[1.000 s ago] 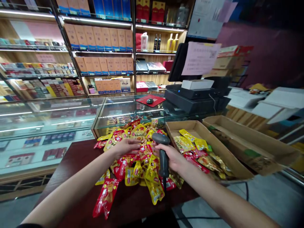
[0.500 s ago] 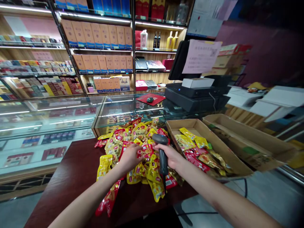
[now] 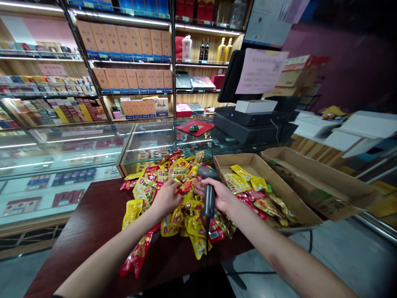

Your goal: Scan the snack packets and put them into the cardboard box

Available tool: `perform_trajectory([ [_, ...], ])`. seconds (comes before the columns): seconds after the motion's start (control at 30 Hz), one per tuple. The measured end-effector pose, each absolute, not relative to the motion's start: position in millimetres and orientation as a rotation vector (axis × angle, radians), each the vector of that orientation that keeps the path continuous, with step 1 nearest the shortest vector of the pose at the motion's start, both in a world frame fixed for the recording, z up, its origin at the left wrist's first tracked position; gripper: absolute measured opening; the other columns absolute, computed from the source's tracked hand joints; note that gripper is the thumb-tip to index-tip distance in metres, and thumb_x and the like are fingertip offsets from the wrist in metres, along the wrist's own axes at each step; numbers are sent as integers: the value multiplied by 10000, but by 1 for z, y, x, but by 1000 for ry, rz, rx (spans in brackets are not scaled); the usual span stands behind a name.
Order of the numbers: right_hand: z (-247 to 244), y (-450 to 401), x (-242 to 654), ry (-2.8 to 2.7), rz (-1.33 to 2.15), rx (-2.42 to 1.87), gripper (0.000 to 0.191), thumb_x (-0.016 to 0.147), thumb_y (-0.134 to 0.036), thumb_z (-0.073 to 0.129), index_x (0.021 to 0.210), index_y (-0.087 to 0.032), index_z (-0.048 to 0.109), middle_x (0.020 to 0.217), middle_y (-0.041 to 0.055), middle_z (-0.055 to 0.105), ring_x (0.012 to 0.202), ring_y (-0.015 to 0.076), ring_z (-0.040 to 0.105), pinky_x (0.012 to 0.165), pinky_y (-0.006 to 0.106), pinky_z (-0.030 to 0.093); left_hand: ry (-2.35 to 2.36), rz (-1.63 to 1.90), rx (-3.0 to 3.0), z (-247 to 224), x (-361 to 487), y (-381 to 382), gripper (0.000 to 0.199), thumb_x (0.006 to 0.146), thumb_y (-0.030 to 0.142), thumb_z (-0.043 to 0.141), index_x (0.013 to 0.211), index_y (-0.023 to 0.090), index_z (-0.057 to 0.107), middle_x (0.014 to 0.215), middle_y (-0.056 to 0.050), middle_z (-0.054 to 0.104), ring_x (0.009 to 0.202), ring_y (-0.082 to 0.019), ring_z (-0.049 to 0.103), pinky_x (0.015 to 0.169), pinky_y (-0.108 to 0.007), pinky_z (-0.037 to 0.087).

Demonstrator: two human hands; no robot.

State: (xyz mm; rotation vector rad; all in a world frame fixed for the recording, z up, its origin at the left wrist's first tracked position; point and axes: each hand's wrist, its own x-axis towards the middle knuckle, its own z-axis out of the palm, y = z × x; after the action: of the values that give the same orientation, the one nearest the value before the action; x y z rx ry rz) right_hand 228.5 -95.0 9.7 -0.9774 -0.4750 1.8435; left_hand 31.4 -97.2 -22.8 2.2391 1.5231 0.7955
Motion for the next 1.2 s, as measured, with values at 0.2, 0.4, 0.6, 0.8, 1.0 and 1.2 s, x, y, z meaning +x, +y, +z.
perform_trajectory([
  [0.2,5,-99,228,-586,1804,-1007,255,659,-58,610,894,-147,651,928,46,694,801,141,654,732,234,545,1297,796,1352,-8,14,-72,42,719,183,631,720,159,597,720,-11,599,687,-149,596,697,-278,507],
  [0.4,6,-103,223,-625,1910,-950,230,654,-75,619,860,-165,668,785,13,696,636,101,617,679,212,539,980,761,693,0,25,-70,201,683,37,664,707,147,497,732,-25,625,642,-133,638,636,-284,563],
  [0.6,13,-103,225,-646,1874,-1081,121,663,-88,612,752,-161,653,554,-20,609,516,92,573,576,193,521,1002,698,756,2,35,-69,211,683,114,731,819,127,570,778,-47,662,609,-136,648,547,-259,572],
  [0.8,13,-111,228,-706,1763,-1094,204,634,-72,656,819,-157,658,700,5,665,633,108,625,665,218,539,1064,665,823,-1,34,-54,319,598,134,802,821,142,575,736,-25,655,582,-120,637,507,-210,549],
  [1.0,23,-145,228,-813,1763,-1152,224,654,-167,694,874,-156,650,873,52,684,744,160,662,698,289,545,1160,702,832,-5,31,-29,410,527,131,835,770,172,508,692,33,619,533,-104,602,464,-212,525],
  [1.2,22,-174,221,-1046,1649,-1138,253,671,-306,712,835,-160,585,790,12,633,696,165,658,569,263,512,1148,695,891,-1,36,-18,427,505,157,845,765,175,507,707,52,604,591,-84,588,603,-276,568],
])
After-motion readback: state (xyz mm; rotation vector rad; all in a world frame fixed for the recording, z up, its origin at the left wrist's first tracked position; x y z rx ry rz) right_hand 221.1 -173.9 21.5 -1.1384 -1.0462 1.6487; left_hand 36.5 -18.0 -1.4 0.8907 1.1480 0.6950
